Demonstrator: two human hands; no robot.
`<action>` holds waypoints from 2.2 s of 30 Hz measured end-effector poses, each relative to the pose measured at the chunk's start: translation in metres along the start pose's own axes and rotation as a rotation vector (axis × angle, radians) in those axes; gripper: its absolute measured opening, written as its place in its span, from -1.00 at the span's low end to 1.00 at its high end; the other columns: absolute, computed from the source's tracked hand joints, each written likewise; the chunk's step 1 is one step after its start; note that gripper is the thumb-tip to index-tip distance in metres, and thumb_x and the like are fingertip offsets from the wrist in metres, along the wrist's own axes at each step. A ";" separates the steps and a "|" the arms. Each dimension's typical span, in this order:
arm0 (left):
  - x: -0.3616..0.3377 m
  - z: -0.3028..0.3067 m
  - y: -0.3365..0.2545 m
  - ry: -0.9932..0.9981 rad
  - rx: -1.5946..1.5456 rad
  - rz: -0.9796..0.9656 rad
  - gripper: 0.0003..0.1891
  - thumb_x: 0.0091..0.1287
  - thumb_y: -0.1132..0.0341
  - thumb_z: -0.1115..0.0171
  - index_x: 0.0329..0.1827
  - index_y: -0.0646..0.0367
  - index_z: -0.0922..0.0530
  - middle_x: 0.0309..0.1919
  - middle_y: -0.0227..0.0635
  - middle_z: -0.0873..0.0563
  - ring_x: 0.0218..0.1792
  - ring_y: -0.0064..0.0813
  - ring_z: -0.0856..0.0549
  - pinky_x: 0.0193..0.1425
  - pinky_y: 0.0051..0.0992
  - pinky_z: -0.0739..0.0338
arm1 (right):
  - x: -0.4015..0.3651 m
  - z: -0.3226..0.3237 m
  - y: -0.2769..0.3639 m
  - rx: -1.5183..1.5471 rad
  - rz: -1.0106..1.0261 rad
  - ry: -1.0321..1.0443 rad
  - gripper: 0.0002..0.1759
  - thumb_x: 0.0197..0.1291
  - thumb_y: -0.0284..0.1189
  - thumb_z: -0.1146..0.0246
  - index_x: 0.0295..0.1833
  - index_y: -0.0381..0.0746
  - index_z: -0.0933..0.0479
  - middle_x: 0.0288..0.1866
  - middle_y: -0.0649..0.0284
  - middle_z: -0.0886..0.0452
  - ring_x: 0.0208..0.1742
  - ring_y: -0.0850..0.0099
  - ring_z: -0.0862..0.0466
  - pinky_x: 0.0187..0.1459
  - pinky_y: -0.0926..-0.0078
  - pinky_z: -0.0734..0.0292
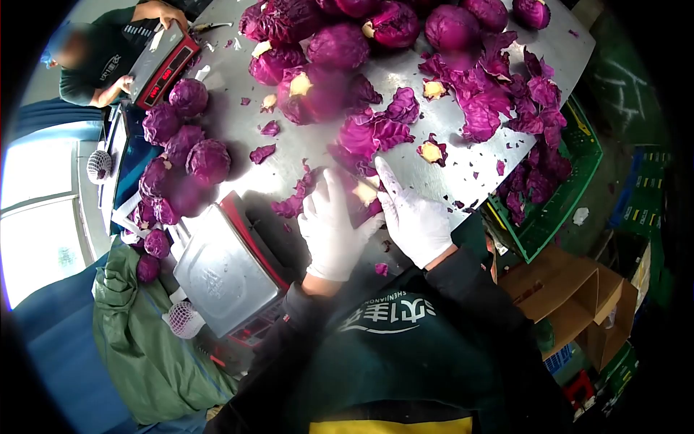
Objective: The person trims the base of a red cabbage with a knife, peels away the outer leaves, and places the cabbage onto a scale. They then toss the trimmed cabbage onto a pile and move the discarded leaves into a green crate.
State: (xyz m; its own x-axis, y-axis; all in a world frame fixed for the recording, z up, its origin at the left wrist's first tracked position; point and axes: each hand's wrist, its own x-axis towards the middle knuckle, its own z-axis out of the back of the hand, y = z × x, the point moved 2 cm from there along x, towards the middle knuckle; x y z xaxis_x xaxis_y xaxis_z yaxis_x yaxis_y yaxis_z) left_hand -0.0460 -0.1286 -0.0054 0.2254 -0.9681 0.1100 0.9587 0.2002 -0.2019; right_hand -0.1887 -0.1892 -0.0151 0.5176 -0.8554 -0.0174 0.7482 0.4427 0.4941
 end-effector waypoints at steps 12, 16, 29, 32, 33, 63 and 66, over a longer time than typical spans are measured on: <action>-0.028 -0.009 0.007 -0.110 -0.167 0.143 0.17 -0.12 -0.14 -0.66 0.39 0.51 -0.25 0.01 0.06 -0.53 0.06 0.06 -0.52 0.16 -0.12 -0.47 | -0.007 -0.006 -0.013 0.652 -0.037 -0.192 -0.22 0.38 -0.22 -0.30 0.61 0.03 -0.12 0.35 0.03 -0.55 0.07 0.13 -0.72 0.05 0.27 -0.63; -0.025 -0.009 0.009 -0.082 -0.162 0.067 0.12 -0.10 -0.06 -0.67 0.39 0.51 -0.25 0.01 0.05 -0.53 0.04 0.05 -0.53 0.13 -0.13 -0.47 | 0.001 -0.006 -0.001 0.501 -0.014 0.043 -0.27 0.19 -0.04 -0.43 0.38 -0.19 -0.47 0.08 0.05 -0.52 0.04 0.10 -0.62 0.09 0.27 -0.55; -0.010 -0.003 0.012 -0.048 -0.148 0.000 0.26 -0.22 -0.20 -0.68 0.40 0.55 -0.25 -0.09 0.05 -0.62 -0.01 -0.04 -0.65 0.11 -0.19 -0.54 | -0.001 -0.012 -0.025 -0.015 0.548 -0.181 -0.36 0.18 -0.10 -0.36 0.29 -0.18 -0.43 -0.21 0.34 -0.49 -0.50 0.43 -0.62 -0.49 0.46 -0.55; -0.014 -0.007 0.016 0.001 -0.209 0.076 0.24 -0.22 -0.19 -0.68 0.40 0.51 -0.26 0.00 0.06 -0.59 0.02 -0.02 -0.63 0.13 -0.18 -0.53 | -0.005 -0.015 -0.036 0.178 0.440 -0.273 -0.48 0.21 -0.16 -0.36 0.21 -0.18 -0.52 -0.28 0.28 -0.53 -0.48 0.32 -0.64 -0.44 0.38 -0.56; -0.019 -0.013 0.023 0.013 -0.319 0.149 0.22 -0.21 -0.17 -0.68 0.41 0.48 -0.26 0.05 0.07 -0.56 0.03 0.01 -0.61 0.16 -0.17 -0.52 | -0.006 -0.014 -0.039 0.237 0.390 -0.314 -0.52 0.21 -0.18 -0.37 0.18 -0.18 -0.55 -0.30 0.26 -0.55 -0.47 0.29 -0.65 -0.42 0.37 -0.57; 0.005 0.005 0.040 0.120 -0.653 0.294 0.00 -0.02 0.00 -0.67 0.36 0.36 -0.28 0.06 0.01 -0.66 0.08 -0.21 -0.68 0.18 -0.31 -0.56 | 0.030 0.008 0.000 0.308 0.182 0.025 -0.15 0.24 0.18 -0.27 0.49 -0.12 -0.36 0.26 0.03 -0.54 0.26 0.09 -0.56 0.26 0.22 -0.49; -0.001 -0.005 0.059 0.169 -0.715 0.343 0.03 -0.03 0.00 -0.68 0.39 0.35 -0.26 0.06 0.02 -0.66 0.08 -0.22 -0.68 0.17 -0.31 -0.56 | 0.032 -0.006 -0.025 0.463 -0.012 0.034 -0.51 0.26 -0.13 -0.37 0.12 -0.29 -0.60 -0.12 0.05 -0.70 -0.09 0.09 -0.71 -0.02 0.27 -0.59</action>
State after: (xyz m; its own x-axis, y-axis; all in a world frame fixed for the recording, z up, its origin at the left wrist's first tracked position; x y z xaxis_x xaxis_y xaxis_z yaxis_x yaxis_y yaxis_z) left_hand 0.0097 -0.1165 -0.0222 0.4026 -0.8914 -0.2081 0.4850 0.4005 -0.7774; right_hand -0.1883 -0.2262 -0.0331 0.5293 -0.8470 -0.0500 0.4939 0.2597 0.8299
